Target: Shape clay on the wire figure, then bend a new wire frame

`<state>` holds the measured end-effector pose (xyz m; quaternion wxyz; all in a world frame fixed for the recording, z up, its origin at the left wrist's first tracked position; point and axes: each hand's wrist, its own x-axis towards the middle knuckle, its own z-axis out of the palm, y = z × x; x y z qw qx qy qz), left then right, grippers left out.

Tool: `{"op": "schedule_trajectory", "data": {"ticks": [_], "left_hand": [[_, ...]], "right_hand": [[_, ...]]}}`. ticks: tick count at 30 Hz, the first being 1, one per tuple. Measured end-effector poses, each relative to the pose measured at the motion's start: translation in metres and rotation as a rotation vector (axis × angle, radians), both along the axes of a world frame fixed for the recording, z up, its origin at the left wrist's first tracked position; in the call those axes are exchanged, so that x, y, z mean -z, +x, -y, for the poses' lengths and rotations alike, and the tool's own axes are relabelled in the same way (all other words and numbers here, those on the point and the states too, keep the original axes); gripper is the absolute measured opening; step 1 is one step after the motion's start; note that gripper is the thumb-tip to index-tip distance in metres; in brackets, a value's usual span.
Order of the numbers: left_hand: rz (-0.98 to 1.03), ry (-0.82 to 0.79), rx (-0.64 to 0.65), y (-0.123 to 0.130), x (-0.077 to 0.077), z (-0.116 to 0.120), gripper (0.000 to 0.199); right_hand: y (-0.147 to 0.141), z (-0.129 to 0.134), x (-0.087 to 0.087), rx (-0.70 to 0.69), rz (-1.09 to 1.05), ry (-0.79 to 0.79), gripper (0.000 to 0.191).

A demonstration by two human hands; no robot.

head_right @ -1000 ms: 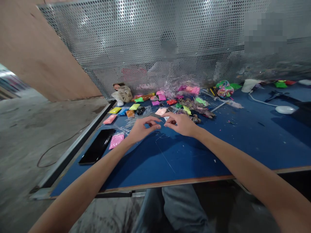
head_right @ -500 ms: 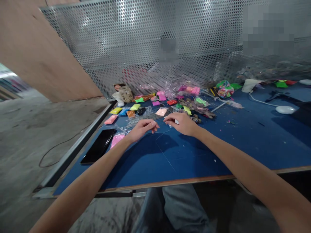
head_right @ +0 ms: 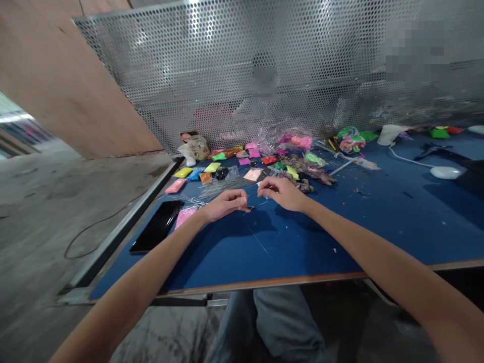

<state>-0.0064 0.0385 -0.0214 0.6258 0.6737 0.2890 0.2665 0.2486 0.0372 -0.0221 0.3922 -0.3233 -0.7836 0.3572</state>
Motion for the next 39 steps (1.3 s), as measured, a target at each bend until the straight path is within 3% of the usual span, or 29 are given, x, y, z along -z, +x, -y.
{"op": "schedule_trajectory", "data": {"ticks": [5,10,15,20,27,36,39], "left_hand": [[0.069,0.089,-0.114,0.005,0.003,-0.001,0.041],[0.038,0.118,-0.088,0.006,0.003,-0.001,0.042],[0.072,0.183,-0.143,0.009,0.0,0.002,0.04],[0.168,0.085,-0.164,0.011,0.001,0.004,0.042],[0.146,0.241,-0.309,0.012,0.008,-0.002,0.04],[0.012,0.147,-0.035,0.01,-0.006,0.015,0.045],[-0.04,0.233,-0.003,0.013,-0.012,0.019,0.044]], "right_hand": [[-0.001,-0.002,0.003,0.029,-0.021,0.032,0.016],[0.0,-0.002,0.002,0.028,0.02,0.077,0.019],[-0.002,-0.004,0.005,0.078,0.006,0.072,0.015],[-0.005,-0.005,0.007,0.061,-0.206,-0.107,0.021],[-0.006,-0.005,0.008,0.066,-0.29,-0.269,0.027],[-0.012,-0.003,0.006,0.029,-0.315,-0.252,0.028],[-0.007,-0.003,0.002,-0.008,-0.312,-0.215,0.026]]}}
